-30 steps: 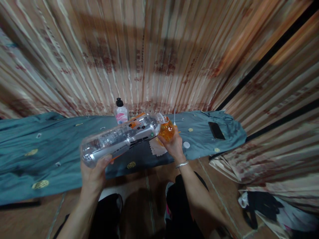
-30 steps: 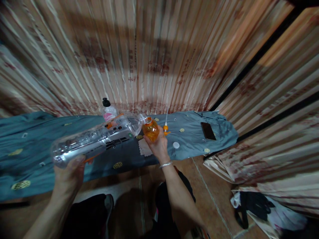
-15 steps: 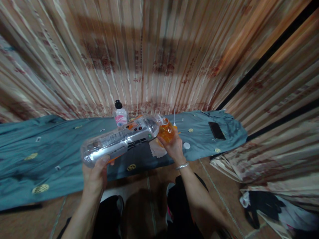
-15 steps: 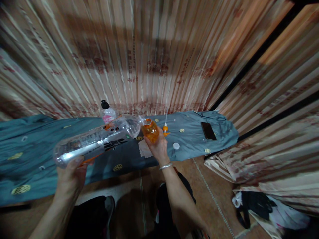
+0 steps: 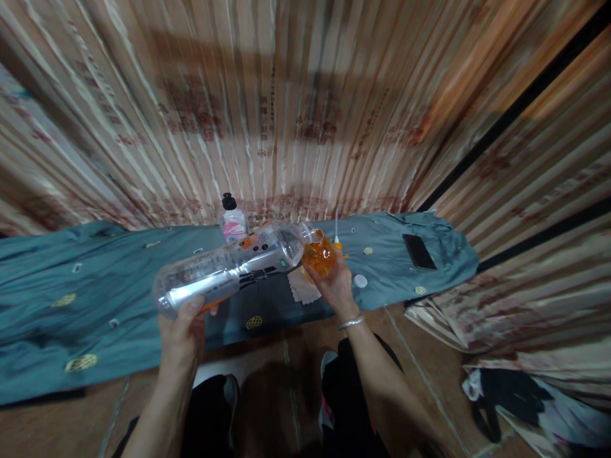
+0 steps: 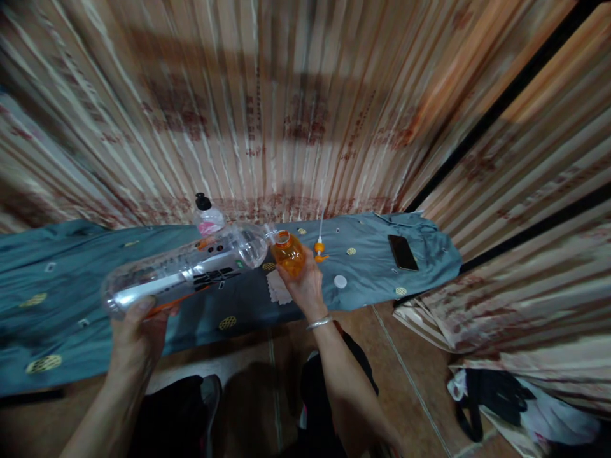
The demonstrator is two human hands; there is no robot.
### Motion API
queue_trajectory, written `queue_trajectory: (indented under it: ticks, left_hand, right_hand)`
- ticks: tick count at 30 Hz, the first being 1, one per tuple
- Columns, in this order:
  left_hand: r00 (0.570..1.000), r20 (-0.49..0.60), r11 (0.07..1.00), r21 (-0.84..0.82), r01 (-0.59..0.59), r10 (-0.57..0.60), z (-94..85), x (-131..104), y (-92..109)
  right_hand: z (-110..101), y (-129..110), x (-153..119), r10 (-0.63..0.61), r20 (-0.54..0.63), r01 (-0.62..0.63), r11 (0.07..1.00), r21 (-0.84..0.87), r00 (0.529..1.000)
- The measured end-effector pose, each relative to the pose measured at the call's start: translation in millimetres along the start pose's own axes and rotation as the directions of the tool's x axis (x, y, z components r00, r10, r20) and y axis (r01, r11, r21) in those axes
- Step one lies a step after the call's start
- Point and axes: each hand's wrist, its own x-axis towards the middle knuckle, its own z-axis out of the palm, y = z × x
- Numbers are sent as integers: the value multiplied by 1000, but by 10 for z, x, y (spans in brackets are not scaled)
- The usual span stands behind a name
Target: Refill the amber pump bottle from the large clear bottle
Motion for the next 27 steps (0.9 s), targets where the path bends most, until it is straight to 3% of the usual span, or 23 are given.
queue_trajectory:
  ticks: [9,27]
  left_hand:
    - [998,-68,1000,-29,-4,2,-12,56,-25]
    - [998,-47,998,-45,-43,41,-80,118,-13]
  right_hand:
    - [-6,14,-23,-32,-12,32,999,-8,999]
    - [-6,-16,-45,-104,-13,104,995,-8,994]
